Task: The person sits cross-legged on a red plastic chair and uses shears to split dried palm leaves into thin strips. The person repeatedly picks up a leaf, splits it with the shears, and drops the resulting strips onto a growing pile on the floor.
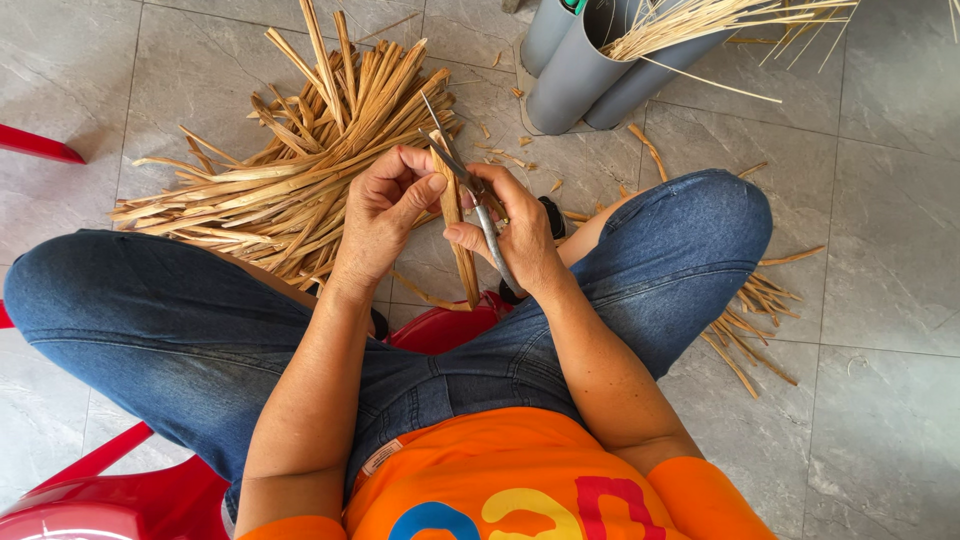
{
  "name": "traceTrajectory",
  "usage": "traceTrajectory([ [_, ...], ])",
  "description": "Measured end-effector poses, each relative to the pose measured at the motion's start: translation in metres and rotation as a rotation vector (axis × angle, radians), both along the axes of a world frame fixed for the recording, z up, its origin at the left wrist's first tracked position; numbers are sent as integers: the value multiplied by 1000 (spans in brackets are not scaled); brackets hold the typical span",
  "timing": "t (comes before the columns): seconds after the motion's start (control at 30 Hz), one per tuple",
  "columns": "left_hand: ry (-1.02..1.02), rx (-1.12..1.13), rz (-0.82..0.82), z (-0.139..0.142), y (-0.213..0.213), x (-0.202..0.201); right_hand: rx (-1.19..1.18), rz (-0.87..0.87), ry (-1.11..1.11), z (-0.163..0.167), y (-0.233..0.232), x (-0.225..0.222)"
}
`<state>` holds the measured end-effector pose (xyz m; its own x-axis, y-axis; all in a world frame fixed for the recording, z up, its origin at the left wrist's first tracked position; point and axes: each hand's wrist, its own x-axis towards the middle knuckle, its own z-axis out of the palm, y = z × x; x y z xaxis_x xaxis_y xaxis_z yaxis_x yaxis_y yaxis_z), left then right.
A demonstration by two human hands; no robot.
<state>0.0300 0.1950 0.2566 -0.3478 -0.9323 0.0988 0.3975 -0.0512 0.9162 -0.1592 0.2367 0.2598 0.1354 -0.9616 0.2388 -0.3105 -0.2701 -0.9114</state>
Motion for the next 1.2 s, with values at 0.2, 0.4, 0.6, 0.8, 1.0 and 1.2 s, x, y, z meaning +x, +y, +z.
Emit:
traceTrajectory([
  [0.2,-16,-10,13,-1,-1,1,25,-37,84,7,0,0],
  [0.4,-10,-26,17,-2,-1,2,-13,-46,121,9,-2,1],
  [0.6,-26,-18,35,-2,-1,1,41,-127,163,-1,-1,-1],
  [0.8,-58,-27,48,-4,0,-1,94,-101,-25,-16,-4,-2],
  [1.0,-179,-97,90,-2,3,-12,173,-30,-359,-15,-2,2],
  [1.2,-134,-291,-174,3,10,-36,-50,-203,-510,8,-2,-15],
])
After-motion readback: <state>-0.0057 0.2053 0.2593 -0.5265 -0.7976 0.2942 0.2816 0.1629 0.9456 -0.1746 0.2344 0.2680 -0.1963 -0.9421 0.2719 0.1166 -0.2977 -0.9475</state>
